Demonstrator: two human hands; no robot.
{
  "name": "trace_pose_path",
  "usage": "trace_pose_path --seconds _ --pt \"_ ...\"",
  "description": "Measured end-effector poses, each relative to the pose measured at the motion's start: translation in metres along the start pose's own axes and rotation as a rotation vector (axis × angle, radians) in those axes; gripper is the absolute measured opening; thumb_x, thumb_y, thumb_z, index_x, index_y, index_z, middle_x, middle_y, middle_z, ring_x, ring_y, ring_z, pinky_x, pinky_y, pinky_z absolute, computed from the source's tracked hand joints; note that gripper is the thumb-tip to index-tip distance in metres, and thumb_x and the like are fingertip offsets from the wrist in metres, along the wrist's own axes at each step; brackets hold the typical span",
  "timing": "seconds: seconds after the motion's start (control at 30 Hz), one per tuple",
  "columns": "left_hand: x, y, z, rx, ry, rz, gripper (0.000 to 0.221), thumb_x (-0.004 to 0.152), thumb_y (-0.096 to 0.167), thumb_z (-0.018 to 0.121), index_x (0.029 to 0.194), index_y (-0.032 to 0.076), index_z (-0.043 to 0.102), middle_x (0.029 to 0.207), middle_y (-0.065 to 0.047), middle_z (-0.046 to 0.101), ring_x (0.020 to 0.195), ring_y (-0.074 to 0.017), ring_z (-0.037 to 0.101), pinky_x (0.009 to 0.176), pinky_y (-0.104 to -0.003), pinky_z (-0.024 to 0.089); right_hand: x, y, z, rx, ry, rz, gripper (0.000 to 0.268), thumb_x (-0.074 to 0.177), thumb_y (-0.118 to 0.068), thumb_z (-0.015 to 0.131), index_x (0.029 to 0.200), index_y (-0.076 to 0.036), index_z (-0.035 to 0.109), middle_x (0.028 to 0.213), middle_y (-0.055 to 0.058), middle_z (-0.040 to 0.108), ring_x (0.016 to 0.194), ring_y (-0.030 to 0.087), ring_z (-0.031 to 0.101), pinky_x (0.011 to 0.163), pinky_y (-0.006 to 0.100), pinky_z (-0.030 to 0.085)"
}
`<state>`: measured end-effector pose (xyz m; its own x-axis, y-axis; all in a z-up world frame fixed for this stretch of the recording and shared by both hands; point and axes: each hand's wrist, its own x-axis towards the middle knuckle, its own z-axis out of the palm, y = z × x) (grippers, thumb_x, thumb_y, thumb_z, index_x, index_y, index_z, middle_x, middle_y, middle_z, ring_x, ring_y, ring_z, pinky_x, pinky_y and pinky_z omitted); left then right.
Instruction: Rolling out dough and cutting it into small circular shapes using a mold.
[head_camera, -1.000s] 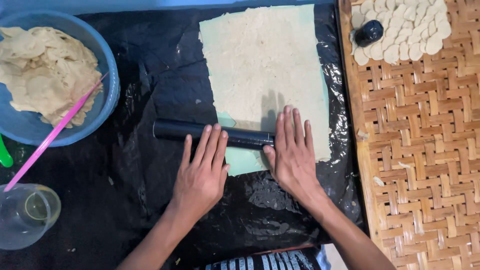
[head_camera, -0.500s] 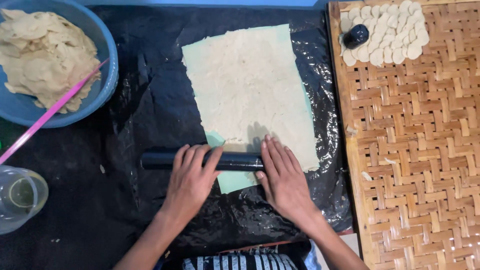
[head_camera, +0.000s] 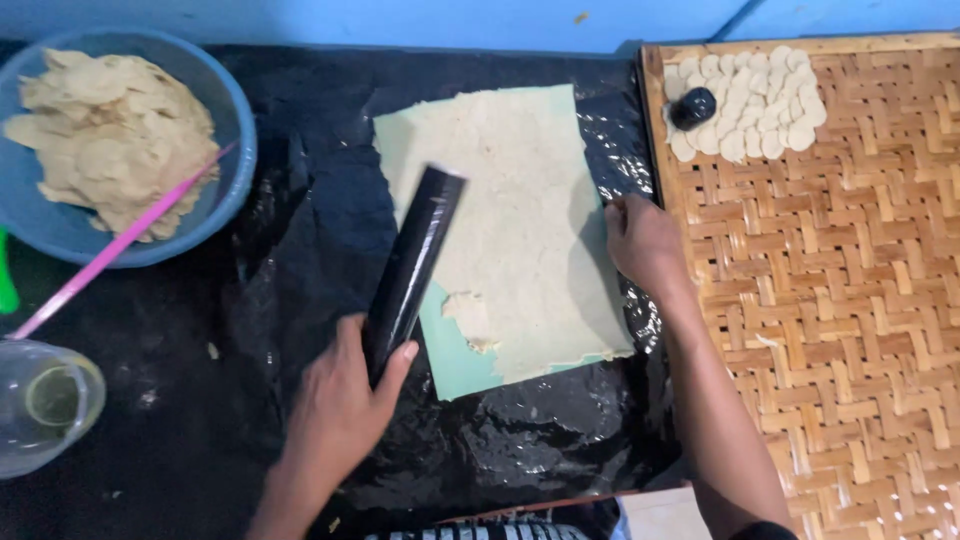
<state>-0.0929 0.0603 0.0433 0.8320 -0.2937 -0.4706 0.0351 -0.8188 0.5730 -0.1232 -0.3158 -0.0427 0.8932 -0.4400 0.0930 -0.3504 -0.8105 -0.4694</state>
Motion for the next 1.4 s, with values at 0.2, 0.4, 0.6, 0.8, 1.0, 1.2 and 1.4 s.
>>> trace_pose_path --seconds 0.2,0.4,0.6,0.8,1.0,1.2,1.4 --pt "-0.015 -0.035 0.040 -0.228 0.013 -0.021 0.053 0.092 0.049 0.058 0.119 0.002 0.054 0.083 -0.025 0.073 0.082 -0.0457 0.071 0.069 -0.055 0.054 -0.007 0.033 0.013 -0.078 -0.179 0.129 0.030 0.104 -0.025 0.060 0.110 0.002 0.073 0.098 0.027 0.073 0.095 0.041 0.070 0.082 0.049 0.054" --pt "0.005 -0.017 0.015 -0.189 -0.041 -0.010 0.054 0.092 0.049 0.058 0.120 0.003 0.052 0.083 -0.028 0.070 0.081 -0.0466 0.070 0.071 -0.056 0.052 -0.059 0.036 -0.003 0.375 -0.270 0.233 0.030 0.105 -0.019 0.054 0.122 0.003 0.065 0.098 0.012 0.074 0.087 0.014 0.071 0.070 0.030 0.059" --pt "0.026 -0.023 0.011 -0.044 -0.036 0.227 0.046 0.098 0.044 0.061 0.111 -0.001 0.055 0.093 -0.027 0.070 0.091 -0.0463 0.067 0.079 -0.056 0.051 -0.096 0.003 -0.028 0.287 -0.313 0.291 0.035 0.103 -0.022 0.056 0.128 0.002 0.065 0.097 0.016 0.075 0.085 0.024 0.071 0.076 0.037 0.057" --pt "-0.007 -0.007 0.045 0.239 0.206 0.514 0.049 0.088 0.025 0.069 0.125 -0.006 0.056 0.110 -0.019 0.059 0.101 -0.0327 0.058 0.087 -0.046 0.048 -0.103 -0.088 -0.048 -0.169 -0.017 -0.026 0.040 0.102 -0.021 0.062 0.135 0.001 0.064 0.132 0.025 0.064 0.114 0.039 0.065 0.094 0.047 0.054" --pt "-0.012 -0.011 0.065 0.289 0.376 0.544 0.049 0.091 0.020 0.064 0.135 0.000 0.055 0.122 -0.018 0.061 0.114 -0.0346 0.055 0.096 -0.048 0.045 -0.086 -0.118 0.004 -0.106 -0.152 -0.656 0.054 0.105 -0.032 0.055 0.149 -0.001 0.051 0.158 0.025 0.042 0.149 0.037 0.037 0.123 0.052 0.034" --pt "-0.006 -0.018 0.089 0.421 0.440 0.436 0.063 0.095 0.024 0.058 0.147 -0.008 0.044 0.156 -0.024 0.043 0.147 -0.0360 0.037 0.115 -0.063 0.028 -0.067 -0.129 0.024 -0.133 -0.411 -0.655 0.063 0.105 -0.033 0.046 0.156 0.003 0.037 0.164 0.019 0.037 0.155 0.036 0.029 0.126 0.051 0.020" --pt "0.029 -0.011 0.068 0.359 0.366 0.282 0.075 0.099 0.045 0.049 0.148 -0.010 0.037 0.159 -0.026 0.034 0.151 -0.0384 0.027 0.116 -0.070 0.016 -0.025 -0.150 0.046 -0.236 -0.411 -0.662 0.063 0.104 -0.036 0.044 0.157 -0.004 0.035 0.166 0.020 0.027 0.156 0.038 0.021 0.126 0.052 0.015"
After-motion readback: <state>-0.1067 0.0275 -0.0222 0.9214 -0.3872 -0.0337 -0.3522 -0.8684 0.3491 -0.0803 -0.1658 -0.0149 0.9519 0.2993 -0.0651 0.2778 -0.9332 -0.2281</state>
